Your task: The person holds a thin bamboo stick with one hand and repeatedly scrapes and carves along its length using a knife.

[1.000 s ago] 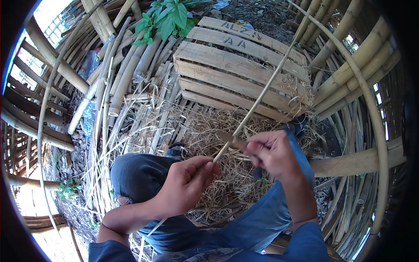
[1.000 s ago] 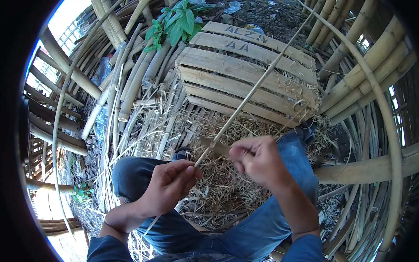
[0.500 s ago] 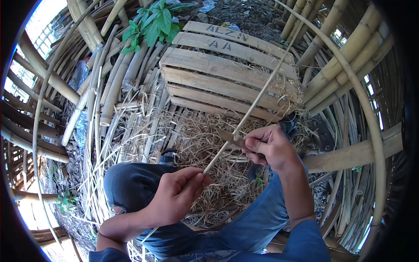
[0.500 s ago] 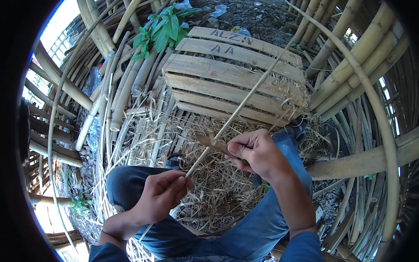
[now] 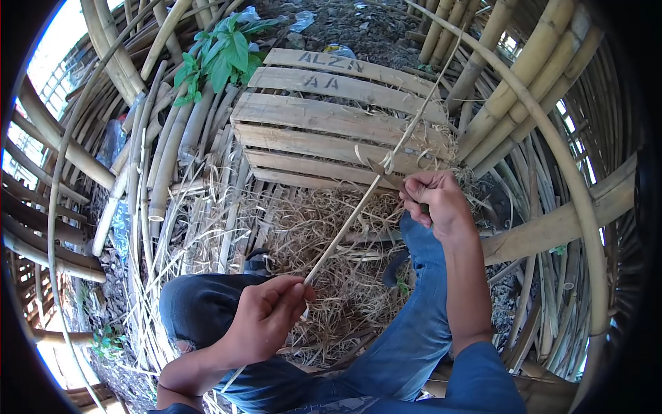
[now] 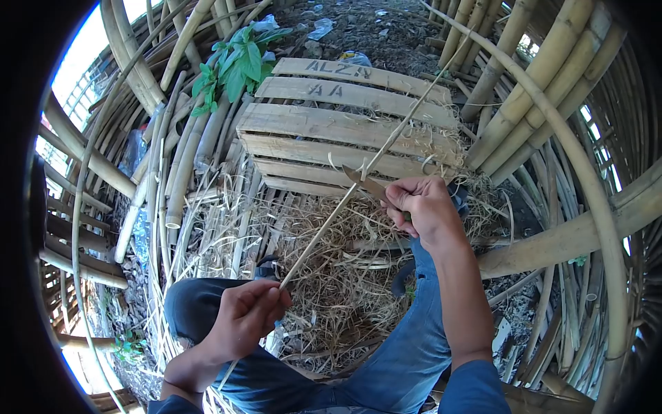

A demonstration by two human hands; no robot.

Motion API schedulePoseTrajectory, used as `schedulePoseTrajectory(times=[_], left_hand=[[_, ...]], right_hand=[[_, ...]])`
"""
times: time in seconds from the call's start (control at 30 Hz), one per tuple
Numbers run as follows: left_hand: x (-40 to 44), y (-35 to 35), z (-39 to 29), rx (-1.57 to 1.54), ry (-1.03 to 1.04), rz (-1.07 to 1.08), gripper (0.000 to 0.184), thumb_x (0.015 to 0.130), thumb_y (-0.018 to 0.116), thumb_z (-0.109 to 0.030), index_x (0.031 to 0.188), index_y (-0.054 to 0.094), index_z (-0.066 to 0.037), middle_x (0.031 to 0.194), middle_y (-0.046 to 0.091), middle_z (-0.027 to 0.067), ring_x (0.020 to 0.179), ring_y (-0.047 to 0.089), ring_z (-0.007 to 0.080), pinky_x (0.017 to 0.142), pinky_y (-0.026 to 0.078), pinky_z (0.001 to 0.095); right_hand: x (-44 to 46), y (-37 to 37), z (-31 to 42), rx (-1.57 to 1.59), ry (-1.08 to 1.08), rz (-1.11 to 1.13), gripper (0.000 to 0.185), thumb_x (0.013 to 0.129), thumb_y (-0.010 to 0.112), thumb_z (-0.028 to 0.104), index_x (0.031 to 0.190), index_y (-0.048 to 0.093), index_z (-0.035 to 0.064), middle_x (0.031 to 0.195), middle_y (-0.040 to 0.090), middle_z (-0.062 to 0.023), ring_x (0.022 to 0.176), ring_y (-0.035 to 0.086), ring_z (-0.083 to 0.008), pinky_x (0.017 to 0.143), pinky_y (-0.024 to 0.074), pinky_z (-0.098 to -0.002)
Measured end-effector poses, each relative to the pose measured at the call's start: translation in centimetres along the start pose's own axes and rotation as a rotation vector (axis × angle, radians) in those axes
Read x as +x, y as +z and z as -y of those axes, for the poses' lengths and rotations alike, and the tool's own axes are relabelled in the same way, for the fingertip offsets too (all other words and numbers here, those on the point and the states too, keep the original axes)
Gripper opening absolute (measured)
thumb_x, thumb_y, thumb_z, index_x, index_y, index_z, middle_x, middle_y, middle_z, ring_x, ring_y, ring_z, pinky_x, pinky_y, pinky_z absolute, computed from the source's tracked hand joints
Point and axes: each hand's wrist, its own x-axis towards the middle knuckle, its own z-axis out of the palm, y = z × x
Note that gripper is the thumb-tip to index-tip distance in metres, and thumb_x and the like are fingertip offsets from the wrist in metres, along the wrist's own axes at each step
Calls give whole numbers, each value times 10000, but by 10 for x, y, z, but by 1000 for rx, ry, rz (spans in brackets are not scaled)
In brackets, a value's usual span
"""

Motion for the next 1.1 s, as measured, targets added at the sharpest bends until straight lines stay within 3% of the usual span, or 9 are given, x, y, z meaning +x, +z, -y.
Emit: schedulePoseTrajectory(times=[0.1,0.23,0.37,0.43,0.53,0.67,0.8,0.97,1.1], left_hand=[[3,-1,2,-35,-14,9,199,979,449,-120,955,592,16,633,477,-26,544,386,16,483,307,183],[2,1,3,-92,-24,-8,195,983,446,-123,961,586,11,639,471,-30,547,378,18,484,302,181],[1,2,3,-105,-10,-19,197,988,440,-133,977,578,6,656,471,-33,560,375,17,488,291,173],[1,1,4,-117,-16,-24,196,989,437,-134,981,575,4,664,474,-32,564,377,17,490,288,170],[0,0,4,-161,-27,-2,196,991,433,-137,986,570,3,667,470,-34,559,370,16,488,284,171],[-1,2,4,-156,-73,20,198,991,433,-145,995,569,-1,669,465,-40,556,364,13,486,280,171],[-3,3,9,5,1,-40,216,980,478,-177,971,592,6,643,455,-58,542,351,3,475,270,176],[-4,4,7,90,16,-105,238,962,526,-192,921,618,23,611,449,-74,541,343,-6,469,264,181],[-6,4,3,79,20,-150,247,960,532,-192,901,626,28,609,464,-70,538,348,-7,468,266,180]], right_hand=[[1,5,-5,-188,-77,93,243,945,489,109,753,565,-19,569,507,-25,418,399,-77,360,269,-213],[4,19,-26,-51,-173,213,222,986,445,165,822,521,38,595,501,-5,468,408,-68,438,316,-220],[9,19,-37,-171,-267,103,208,966,494,199,844,528,34,606,539,-29,487,489,-99,446,373,-267],[3,28,-33,-695,-781,-108,224,935,549,236,924,535,13,707,585,-66,566,545,-137,508,412,-276],[-2,34,-32,-777,-811,-64,243,902,589,242,952,542,9,711,598,-97,579,590,-201,539,454,-315],[3,39,-37,-832,-982,-181,207,903,566,222,832,510,36,619,571,-87,498,572,-256,440,424,-359],[13,24,-37,-907,-987,-227,232,900,563,221,792,492,28,597,543,-92,492,565,-256,425,416,-362],[26,12,-34,-1122,-1247,-254,264,872,590,234,746,476,32,570,508,-91,469,559,-243,401,424,-353],[36,10,-34,-1210,-1296,-282,265,867,590,241,746,478,33,574,514,-93,465,562,-234,380,426,-343]])
